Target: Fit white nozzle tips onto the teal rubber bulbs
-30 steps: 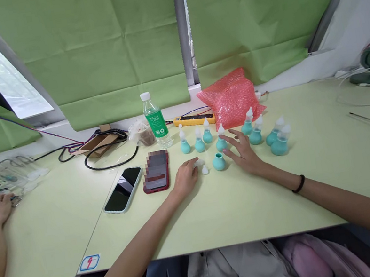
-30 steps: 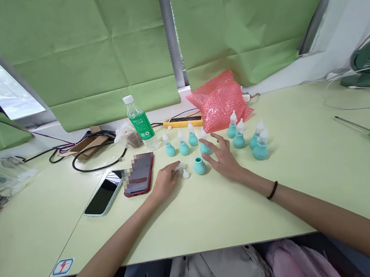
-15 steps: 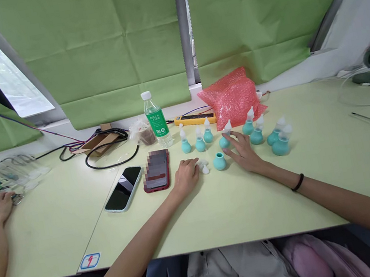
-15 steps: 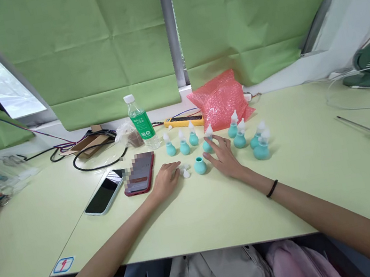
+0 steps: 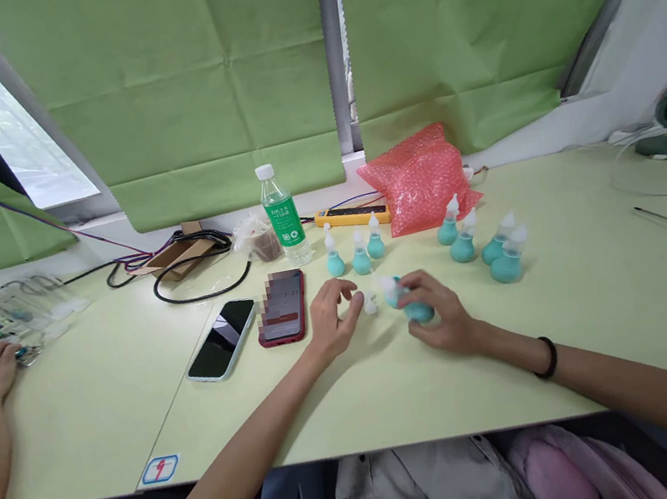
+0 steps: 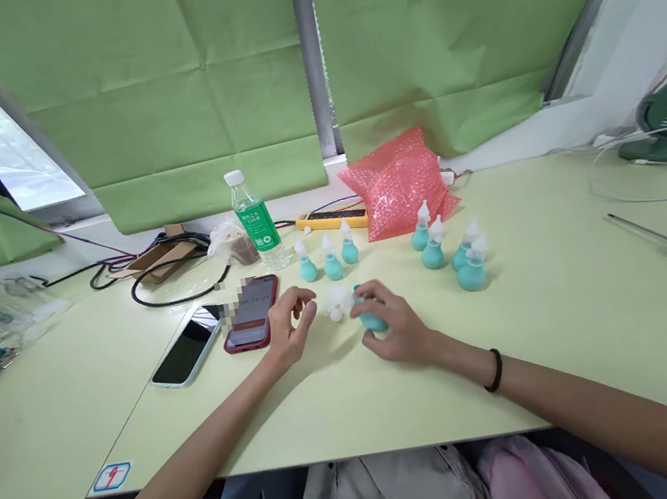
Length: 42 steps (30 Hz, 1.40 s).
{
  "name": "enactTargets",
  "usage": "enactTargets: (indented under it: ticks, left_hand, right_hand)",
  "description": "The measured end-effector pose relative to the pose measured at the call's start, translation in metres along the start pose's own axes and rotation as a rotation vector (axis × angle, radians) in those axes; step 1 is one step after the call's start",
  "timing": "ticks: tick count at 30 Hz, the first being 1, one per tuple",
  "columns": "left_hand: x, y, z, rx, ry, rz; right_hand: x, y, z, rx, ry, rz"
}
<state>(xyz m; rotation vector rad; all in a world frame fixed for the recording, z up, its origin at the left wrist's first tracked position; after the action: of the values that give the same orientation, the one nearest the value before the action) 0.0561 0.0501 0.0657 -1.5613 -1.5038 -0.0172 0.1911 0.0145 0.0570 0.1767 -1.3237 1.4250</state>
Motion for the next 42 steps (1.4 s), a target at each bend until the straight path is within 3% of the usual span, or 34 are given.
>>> enactTargets:
  ticks: [3,8,14,17,20,22,24,26,29,32,35,38,42]
  left_hand:
    - [-0.004,0.014,-0.007,-0.083,0.0,0.158]
    - [-0.011,0.045,-0.006,-0.406,-0.157,0.428]
    - [-0.017,0.065,0.005,-0.873,-0.471,0.554]
    - [-0.014,0.064,0.014,-0.968,-0.567,0.501]
    - [-0.001,0.042,0.034,-0.843,-0.555,0.247]
    - [0.007,0.021,0.045,-0.6,-0.475,0.079]
    - [0.011,0.004,0.048,-0.249,-0.36,-0.01]
    - [0.012,0.001,0.048,0.09,-0.275,0.007]
    - [0.006,0.017,0.056,0.384,-0.267,0.186]
    - [0.0,0.029,0.062,0.455,-0.285,0.32]
    - [0.0,0.032,0.057,0.454,-0.252,0.335]
    - [0.003,0.026,0.045,0.441,-0.2,0.255]
    - [0.007,0.006,0.014,0.294,-0.07,0.051]
  right_hand:
    - [-0.008,0.02,0.016,0.024,-0.115,0.199]
    - [-0.008,0.018,0.017,0.027,-0.12,0.151]
    - [-0.006,0.016,0.02,0.006,-0.129,0.115]
    - [-0.006,0.013,0.016,-0.006,-0.127,0.088]
    - [-0.005,0.007,0.007,0.063,-0.059,0.019]
    - [-0.005,0.004,0.002,0.106,-0.01,-0.013]
    - [-0.004,0.005,-0.001,0.108,0.031,-0.009]
    - [-0.004,0.005,-0.002,0.086,0.063,0.001]
    - [-0.004,0.004,-0.003,0.063,0.09,-0.002]
    - [-0.002,0.003,-0.004,0.056,0.112,-0.006]
    - [-0.001,0.005,-0.007,0.078,0.145,0.008]
    - [-0.002,0.008,-0.014,0.128,0.204,0.025]
    - [-0.004,0.011,-0.021,0.199,0.28,0.025]
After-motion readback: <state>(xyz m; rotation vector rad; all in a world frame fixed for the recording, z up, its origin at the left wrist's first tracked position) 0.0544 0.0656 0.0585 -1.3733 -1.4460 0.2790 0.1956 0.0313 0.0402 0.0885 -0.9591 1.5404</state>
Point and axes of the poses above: each hand's wrist, its own x-axis towards the middle knuckle, its own y-axis out of the palm, z = x × y, the point moved 9 cm from there along x, towards the middle knuckle, and after that the axes turned 1 degree about -x, right-handed, at the moved point
